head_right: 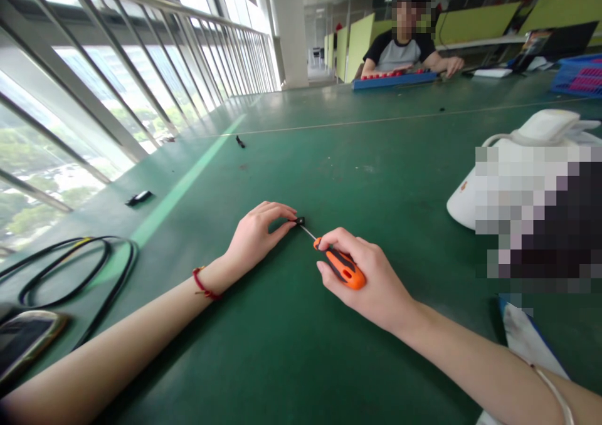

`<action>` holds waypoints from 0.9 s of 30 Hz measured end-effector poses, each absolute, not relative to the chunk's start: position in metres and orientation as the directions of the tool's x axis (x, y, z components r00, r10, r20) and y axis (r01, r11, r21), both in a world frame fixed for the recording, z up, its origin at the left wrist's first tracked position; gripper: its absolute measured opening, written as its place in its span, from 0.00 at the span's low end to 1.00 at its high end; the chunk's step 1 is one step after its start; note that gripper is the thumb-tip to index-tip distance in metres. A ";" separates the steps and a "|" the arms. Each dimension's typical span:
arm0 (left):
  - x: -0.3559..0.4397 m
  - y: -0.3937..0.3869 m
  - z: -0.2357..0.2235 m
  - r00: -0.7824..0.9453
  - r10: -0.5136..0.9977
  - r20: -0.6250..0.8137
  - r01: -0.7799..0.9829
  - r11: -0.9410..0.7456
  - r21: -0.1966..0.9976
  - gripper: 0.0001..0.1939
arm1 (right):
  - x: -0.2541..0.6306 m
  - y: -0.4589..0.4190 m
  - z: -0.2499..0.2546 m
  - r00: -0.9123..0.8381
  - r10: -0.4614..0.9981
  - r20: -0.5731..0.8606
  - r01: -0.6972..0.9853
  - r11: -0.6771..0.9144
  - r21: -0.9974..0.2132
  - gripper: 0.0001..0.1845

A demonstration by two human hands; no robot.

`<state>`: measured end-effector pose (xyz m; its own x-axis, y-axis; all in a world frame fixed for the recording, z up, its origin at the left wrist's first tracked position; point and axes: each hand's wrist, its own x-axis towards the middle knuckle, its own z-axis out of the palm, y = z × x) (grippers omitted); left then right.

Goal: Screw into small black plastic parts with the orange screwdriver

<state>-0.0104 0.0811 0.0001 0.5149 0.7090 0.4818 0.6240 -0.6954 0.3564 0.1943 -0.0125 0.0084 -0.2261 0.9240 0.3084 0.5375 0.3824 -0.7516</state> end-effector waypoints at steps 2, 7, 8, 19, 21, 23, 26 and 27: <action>-0.011 0.082 0.001 0.517 0.698 0.495 0.609 -0.706 0.360 0.04 | 0.194 -0.012 0.008 -0.231 0.925 0.302 0.529 0.380 -0.759 0.05; -0.011 0.081 0.001 0.470 0.723 0.506 0.638 -0.674 0.371 0.05 | 0.195 -0.011 0.008 -0.222 0.936 0.273 0.483 0.349 -0.803 0.06; -0.011 0.081 0.000 0.463 0.729 0.505 0.644 -0.668 0.373 0.05 | 0.195 -0.012 0.008 -0.211 0.940 0.269 0.475 0.340 -0.812 0.06; -0.012 0.079 -0.002 0.457 0.709 0.537 0.628 -0.685 0.370 0.06 | 0.195 -0.012 0.010 -0.142 0.955 0.261 0.436 0.297 -0.850 0.06; -0.011 0.077 -0.001 0.487 0.688 0.538 0.614 -0.708 0.349 0.07 | 0.195 -0.012 0.011 -0.145 0.953 0.265 0.437 0.302 -0.848 0.06; -0.011 0.075 0.001 0.508 0.669 0.542 0.604 -0.726 0.329 0.07 | 0.194 -0.013 0.011 -0.139 0.948 0.287 0.436 0.318 -0.842 0.05; -0.010 0.072 0.003 0.526 0.630 0.571 0.595 -0.752 0.282 0.07 | 0.196 -0.014 0.013 -0.103 0.918 0.383 0.460 0.385 -0.800 0.02; -0.009 0.070 0.003 0.538 0.607 0.585 0.586 -0.768 0.258 0.07 | 0.197 -0.015 0.013 -0.090 0.900 0.427 0.482 0.414 -0.772 0.03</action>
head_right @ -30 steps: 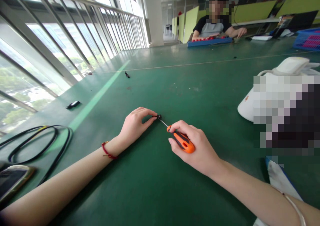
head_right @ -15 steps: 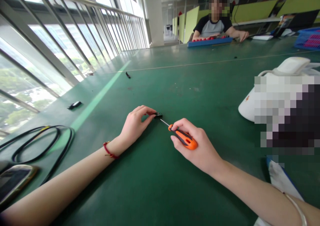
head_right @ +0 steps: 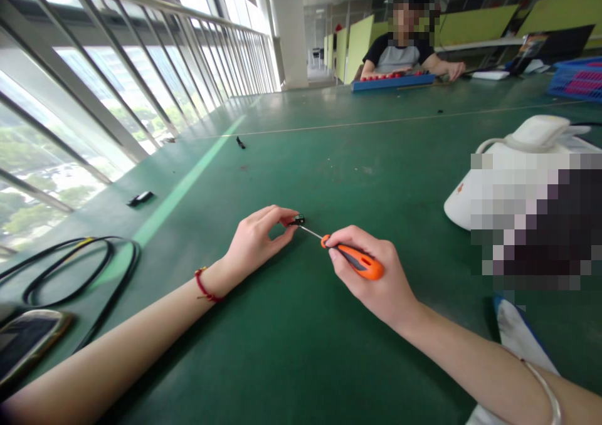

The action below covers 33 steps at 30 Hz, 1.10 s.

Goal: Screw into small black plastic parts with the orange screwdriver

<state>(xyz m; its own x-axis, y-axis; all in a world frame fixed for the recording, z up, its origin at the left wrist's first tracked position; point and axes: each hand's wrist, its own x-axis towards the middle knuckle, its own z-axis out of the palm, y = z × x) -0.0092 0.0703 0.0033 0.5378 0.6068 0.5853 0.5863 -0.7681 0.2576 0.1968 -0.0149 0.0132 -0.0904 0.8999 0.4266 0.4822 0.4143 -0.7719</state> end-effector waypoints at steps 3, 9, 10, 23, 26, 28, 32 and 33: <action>-0.007 0.065 0.005 0.593 0.513 0.620 0.525 -0.831 0.186 0.09 | 0.200 -0.014 0.014 -0.095 0.844 0.527 0.579 0.478 -0.661 0.05; 0.001 0.049 0.007 0.679 0.423 0.600 0.415 -0.895 0.162 0.08 | 0.201 -0.004 0.010 -0.235 0.869 0.435 0.656 0.472 -0.589 0.09; 0.002 0.047 0.007 0.686 0.417 0.596 0.402 -0.900 0.168 0.08 | 0.201 -0.004 0.009 -0.252 0.875 0.413 0.657 0.468 -0.592 0.08; 0.004 0.047 0.009 0.721 0.449 0.528 0.453 -0.882 0.130 0.09 | 0.201 -0.003 0.006 -0.238 0.896 0.375 0.672 0.430 -0.603 0.06; 0.003 0.050 0.009 0.707 0.457 0.540 0.463 -0.876 0.135 0.08 | 0.200 -0.003 0.006 -0.212 0.907 0.364 0.667 0.407 -0.624 0.07; 0.000 0.054 0.009 0.647 0.518 0.560 0.530 -0.833 0.158 0.07 | 0.200 -0.003 0.006 -0.171 0.914 0.367 0.660 0.383 -0.646 0.08; -0.006 0.066 0.006 0.484 0.677 0.554 0.680 -0.689 0.248 0.05 | 0.200 -0.004 0.007 -0.122 0.926 0.357 0.653 0.346 -0.673 0.10; -0.007 0.069 0.005 0.471 0.705 0.530 0.696 -0.666 0.268 0.04 | 0.200 -0.005 0.007 -0.124 0.927 0.354 0.653 0.345 -0.675 0.10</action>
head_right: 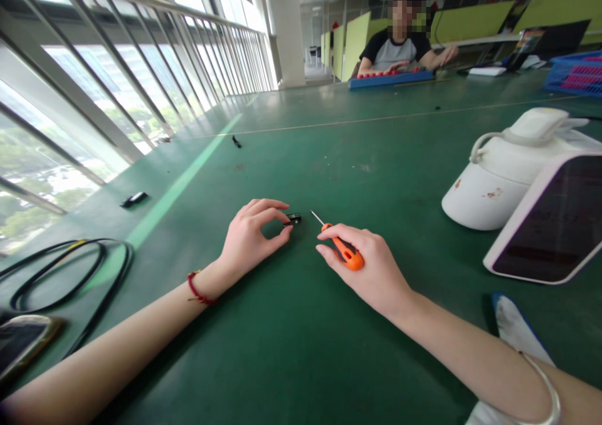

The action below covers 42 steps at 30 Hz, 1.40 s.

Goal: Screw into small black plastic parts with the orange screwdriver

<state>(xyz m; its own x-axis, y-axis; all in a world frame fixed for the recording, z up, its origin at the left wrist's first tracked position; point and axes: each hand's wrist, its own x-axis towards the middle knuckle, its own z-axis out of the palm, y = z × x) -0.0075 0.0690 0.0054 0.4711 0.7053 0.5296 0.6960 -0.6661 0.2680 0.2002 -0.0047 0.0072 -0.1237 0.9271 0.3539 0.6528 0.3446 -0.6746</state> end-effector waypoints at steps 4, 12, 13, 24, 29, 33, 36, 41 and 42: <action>-0.009 0.075 0.003 0.478 0.767 0.429 0.707 -0.625 0.330 0.04 | 0.200 -0.006 0.007 -0.149 0.927 0.346 0.650 0.355 -0.672 0.09; -0.009 0.075 0.002 0.459 0.792 0.402 0.717 -0.598 0.358 0.05 | 0.199 -0.006 0.008 -0.165 0.938 0.304 0.639 0.337 -0.691 0.09; -0.010 0.075 0.004 0.447 0.796 0.407 0.726 -0.589 0.354 0.05 | 0.199 -0.007 0.009 -0.170 0.939 0.300 0.640 0.337 -0.691 0.09; -0.110 0.126 0.030 0.018 0.842 0.539 0.988 -0.098 0.119 0.10 | 0.198 -0.009 0.009 -0.233 0.938 0.258 0.629 0.348 -0.695 0.08; -0.171 0.128 0.038 -0.355 0.832 0.426 0.935 0.304 0.184 0.19 | 0.197 -0.009 0.009 -0.234 0.945 0.231 0.617 0.327 -0.715 0.09; -0.202 0.125 0.044 -0.454 0.846 0.279 0.882 0.383 0.273 0.17 | 0.197 -0.010 0.009 -0.235 0.949 0.210 0.614 0.313 -0.725 0.09; -0.221 0.125 0.050 -0.360 0.923 0.140 0.905 0.308 0.293 0.14 | 0.197 -0.010 0.009 -0.237 0.950 0.203 0.611 0.309 -0.729 0.09; -0.232 0.121 0.057 -0.431 0.884 0.181 0.848 0.327 0.417 0.13 | 0.197 -0.010 0.008 -0.240 0.951 0.193 0.599 0.302 -0.742 0.09; -0.232 0.121 0.057 -0.442 0.875 0.196 0.838 0.326 0.437 0.13 | 0.197 -0.010 0.008 -0.240 0.952 0.192 0.596 0.300 -0.745 0.09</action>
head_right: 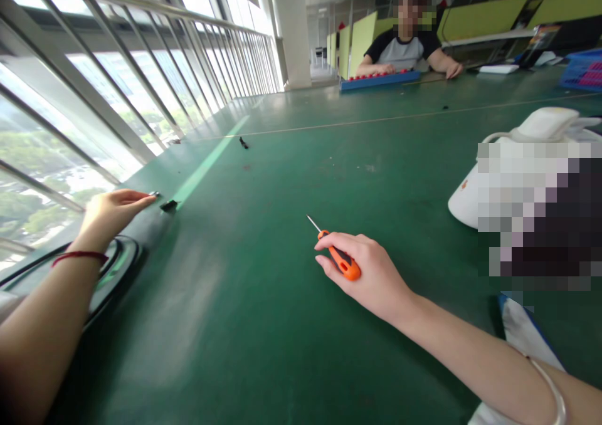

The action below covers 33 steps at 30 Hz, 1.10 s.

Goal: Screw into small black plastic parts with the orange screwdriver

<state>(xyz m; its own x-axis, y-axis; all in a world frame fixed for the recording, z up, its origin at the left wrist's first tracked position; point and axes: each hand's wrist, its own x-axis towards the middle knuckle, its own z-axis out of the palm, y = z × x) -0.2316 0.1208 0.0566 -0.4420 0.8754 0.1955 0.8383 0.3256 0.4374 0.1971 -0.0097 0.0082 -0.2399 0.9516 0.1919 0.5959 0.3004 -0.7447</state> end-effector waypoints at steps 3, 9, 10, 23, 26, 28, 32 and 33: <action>-0.230 0.122 0.052 -0.433 0.883 0.181 0.830 0.312 0.462 0.13 | 0.197 -0.010 0.008 -0.239 0.953 0.186 0.592 0.295 -0.750 0.09; -0.235 0.128 0.044 -0.416 0.897 0.147 0.844 0.321 0.430 0.16 | 0.197 -0.010 0.009 -0.244 0.954 0.171 0.605 0.288 -0.742 0.10; -0.237 0.128 0.044 -0.410 0.900 0.150 0.850 0.317 0.420 0.17 | 0.197 -0.010 0.009 -0.244 0.954 0.173 0.609 0.289 -0.739 0.09; -0.240 0.131 0.040 -0.431 0.890 0.146 0.852 0.349 0.389 0.19 | 0.197 -0.010 0.010 -0.253 0.950 0.183 0.634 0.306 -0.711 0.09; -0.239 0.131 0.041 -0.439 0.887 0.142 0.848 0.357 0.392 0.19 | 0.196 -0.010 0.010 -0.257 0.949 0.184 0.632 0.309 -0.710 0.10; -0.238 0.130 0.041 -0.444 0.885 0.142 0.846 0.362 0.391 0.19 | 0.196 -0.010 0.010 -0.261 0.946 0.194 0.634 0.319 -0.705 0.10; -0.236 0.128 0.042 -0.423 0.894 0.148 0.849 0.334 0.410 0.19 | 0.196 -0.010 0.010 -0.265 0.939 0.222 0.645 0.343 -0.683 0.09; -0.236 0.128 0.042 -0.413 0.898 0.154 0.851 0.320 0.417 0.19 | 0.196 -0.010 0.010 -0.264 0.937 0.227 0.648 0.347 -0.678 0.09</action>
<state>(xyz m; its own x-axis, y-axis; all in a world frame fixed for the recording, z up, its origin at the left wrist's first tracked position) -0.2363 0.1276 0.0421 -0.4133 0.8975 0.1539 0.8507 0.3203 0.4168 0.1962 -0.0101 0.0100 -0.2644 0.9373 0.2270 0.6483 0.3470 -0.6778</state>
